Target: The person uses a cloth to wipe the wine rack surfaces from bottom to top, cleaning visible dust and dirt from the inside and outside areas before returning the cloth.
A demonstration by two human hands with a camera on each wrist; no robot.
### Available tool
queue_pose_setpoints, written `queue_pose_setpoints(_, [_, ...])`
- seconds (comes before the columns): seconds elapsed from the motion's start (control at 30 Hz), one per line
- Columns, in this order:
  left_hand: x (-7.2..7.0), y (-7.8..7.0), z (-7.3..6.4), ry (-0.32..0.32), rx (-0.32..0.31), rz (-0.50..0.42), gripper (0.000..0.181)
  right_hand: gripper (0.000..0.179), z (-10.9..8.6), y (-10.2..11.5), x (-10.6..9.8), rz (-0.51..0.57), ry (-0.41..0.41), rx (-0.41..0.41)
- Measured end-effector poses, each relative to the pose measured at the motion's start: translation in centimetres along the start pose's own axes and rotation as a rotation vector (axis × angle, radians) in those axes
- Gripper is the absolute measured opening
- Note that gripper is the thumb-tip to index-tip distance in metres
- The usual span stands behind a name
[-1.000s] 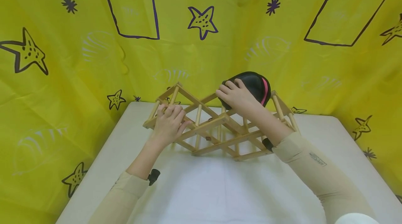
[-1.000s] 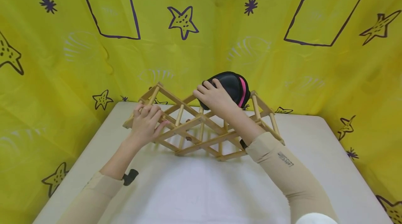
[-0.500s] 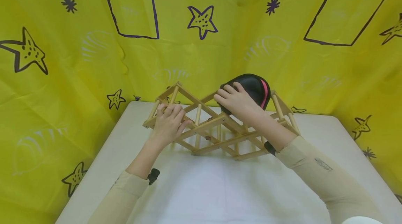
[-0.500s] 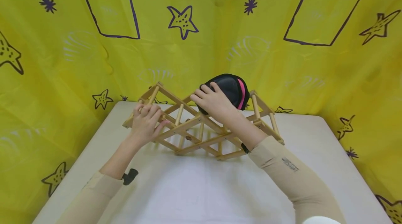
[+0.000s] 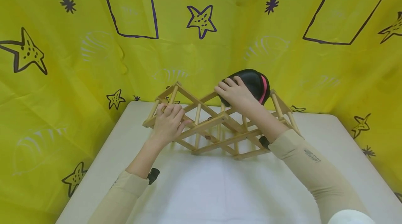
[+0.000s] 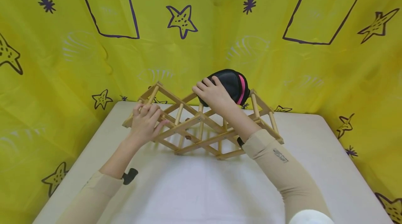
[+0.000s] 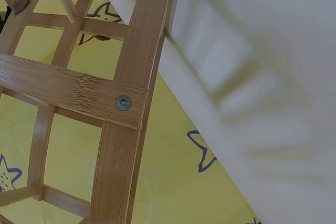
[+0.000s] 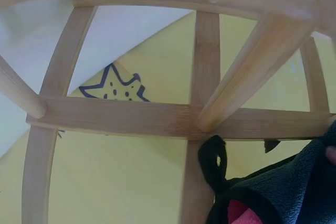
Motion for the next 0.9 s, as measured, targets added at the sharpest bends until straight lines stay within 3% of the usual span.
queue_pose_setpoints(0.13, [0.1, 0.0, 0.0, -0.008, 0.004, 0.011, 0.05, 0.057, -0.8, 0.7, -0.6, -0.004, -0.034, -0.03])
queue_pose_setpoints(0.33, [-0.1, -0.1, 0.2, -0.007, 0.002, 0.002, 0.049, 0.041, -1.9, 1.6, -1.5, 0.004, -0.114, -0.082])
queue_pose_setpoints(0.6, [0.1, -0.2, 0.2, -0.002, 0.01, -0.01, 0.046, 0.054, -2.5, 0.8, -2.4, -0.012, -0.053, -0.059])
queue_pose_setpoints(0.9, [0.0, 0.0, 0.0, 0.002, 0.003, 0.011, 0.048, 0.044, -3.4, 1.1, -5.9, -0.045, -0.209, -0.054])
Point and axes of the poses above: each hand's wrist, its own z-axis towards the middle knuckle, its own x-axis out of the palm, y = z × x, the point moved 2 cm from there along z, towards the middle knuckle, and after that the axes turned 7 degrees about -z, right-handed, at the moved point
